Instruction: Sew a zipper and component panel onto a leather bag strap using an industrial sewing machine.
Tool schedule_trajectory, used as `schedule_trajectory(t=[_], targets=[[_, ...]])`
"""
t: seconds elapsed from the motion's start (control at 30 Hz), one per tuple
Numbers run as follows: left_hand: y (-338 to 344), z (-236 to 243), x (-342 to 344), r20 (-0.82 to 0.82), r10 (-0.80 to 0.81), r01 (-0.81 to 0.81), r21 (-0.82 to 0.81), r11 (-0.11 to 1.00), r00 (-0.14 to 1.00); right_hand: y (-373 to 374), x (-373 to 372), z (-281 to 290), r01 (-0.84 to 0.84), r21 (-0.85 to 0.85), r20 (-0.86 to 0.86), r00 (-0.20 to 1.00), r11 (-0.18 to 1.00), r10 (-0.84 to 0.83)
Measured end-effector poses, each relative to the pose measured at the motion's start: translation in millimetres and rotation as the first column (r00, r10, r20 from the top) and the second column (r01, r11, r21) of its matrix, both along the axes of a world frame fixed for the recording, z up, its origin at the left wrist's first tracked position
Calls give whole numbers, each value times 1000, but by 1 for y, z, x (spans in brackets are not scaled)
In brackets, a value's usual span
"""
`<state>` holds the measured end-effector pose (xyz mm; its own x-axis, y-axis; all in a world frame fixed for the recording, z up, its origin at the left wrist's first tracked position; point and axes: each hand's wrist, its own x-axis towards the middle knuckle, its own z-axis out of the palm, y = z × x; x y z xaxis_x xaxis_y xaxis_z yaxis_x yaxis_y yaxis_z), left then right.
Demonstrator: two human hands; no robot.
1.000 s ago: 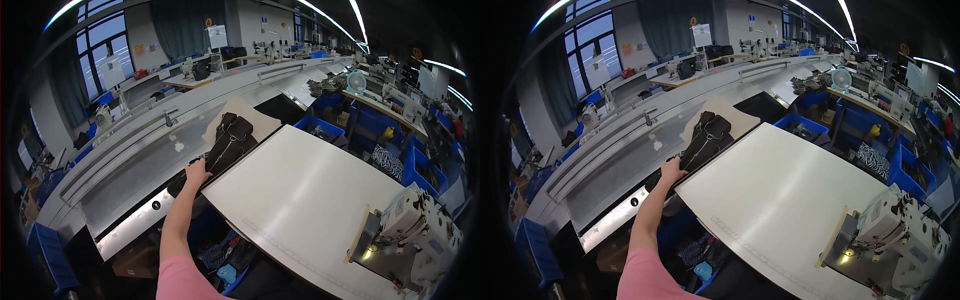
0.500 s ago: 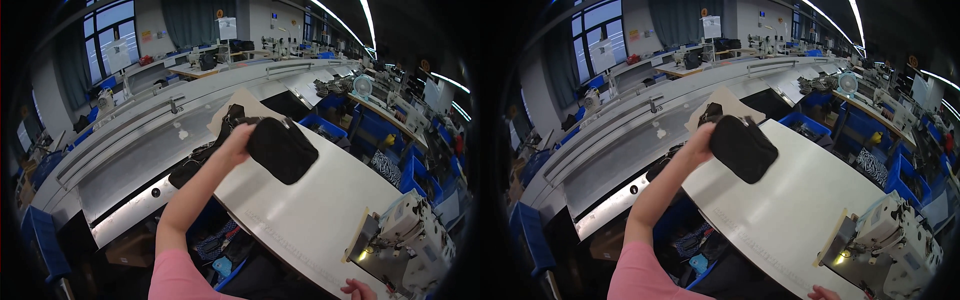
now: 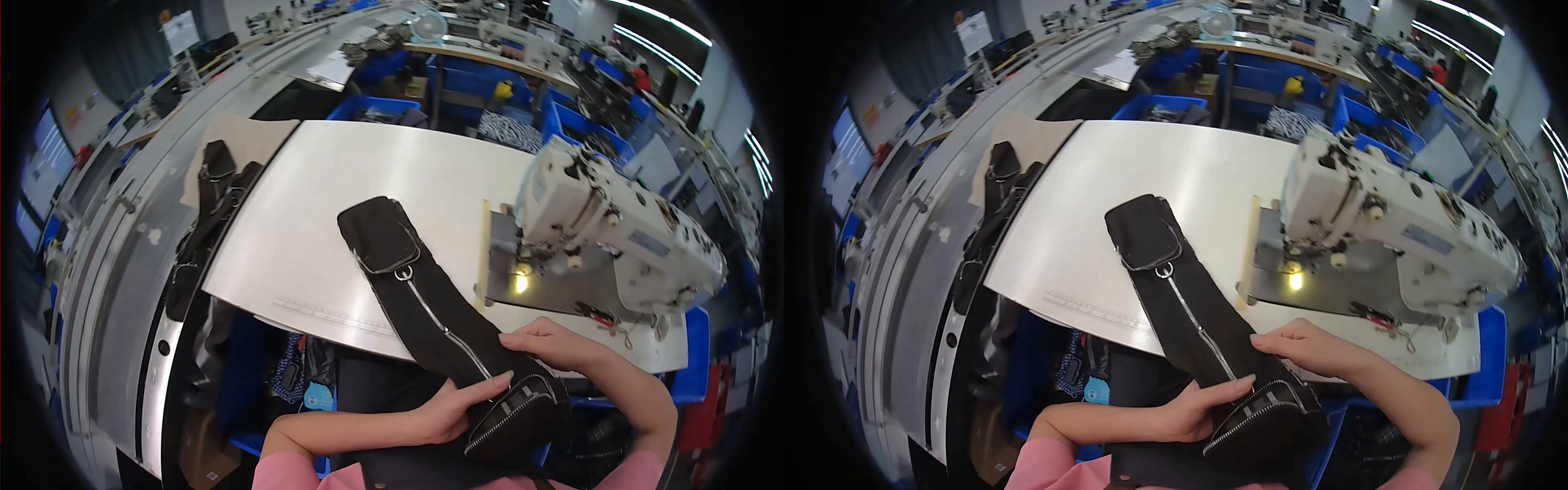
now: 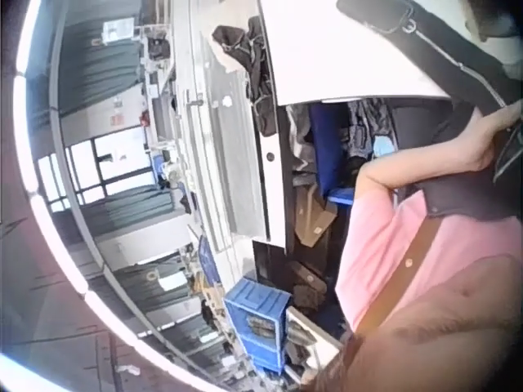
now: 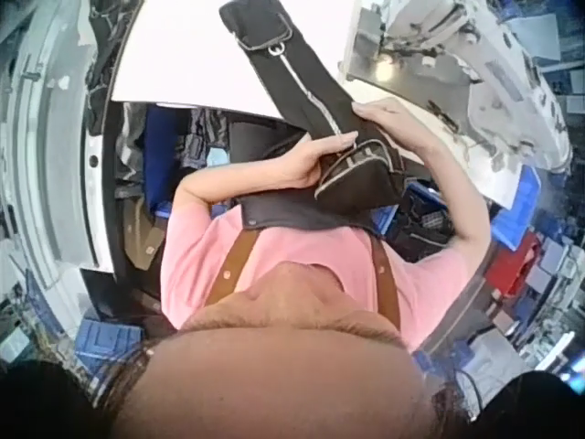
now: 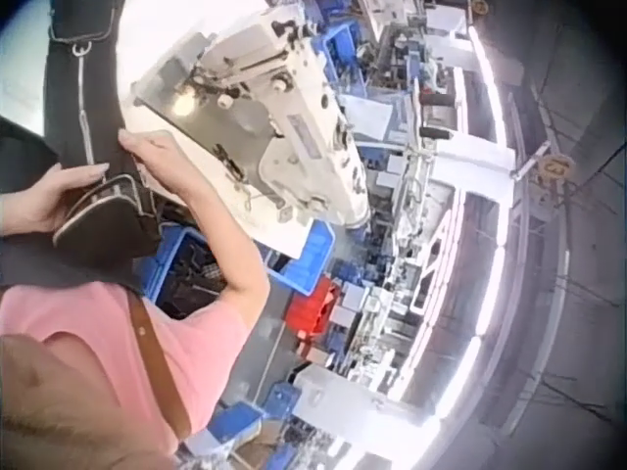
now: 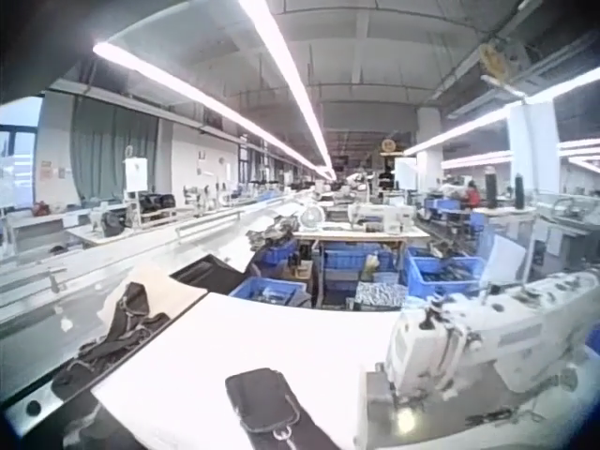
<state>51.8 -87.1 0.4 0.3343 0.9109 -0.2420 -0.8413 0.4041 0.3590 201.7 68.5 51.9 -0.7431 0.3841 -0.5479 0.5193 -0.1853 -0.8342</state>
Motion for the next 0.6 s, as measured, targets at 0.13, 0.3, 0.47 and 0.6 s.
schedule_trajectory(t=[0.13,0.3,0.47,0.6], targets=[[-8,-9,16,153,-151,168,-106,980,977,-16,26,-8,184,-60,174,970,981,-172],[-26,-46,30,-803,-299,639,128,758,515,-23,52,-10,463,-157,-126,867,872,-483],[-6,6,-25,-932,361,701,274,658,25,-48,91,-23,0,661,26,999,750,-23],[76,38,-4,-372,917,589,777,224,142,-84,92,-23,-102,909,82,994,405,68]])
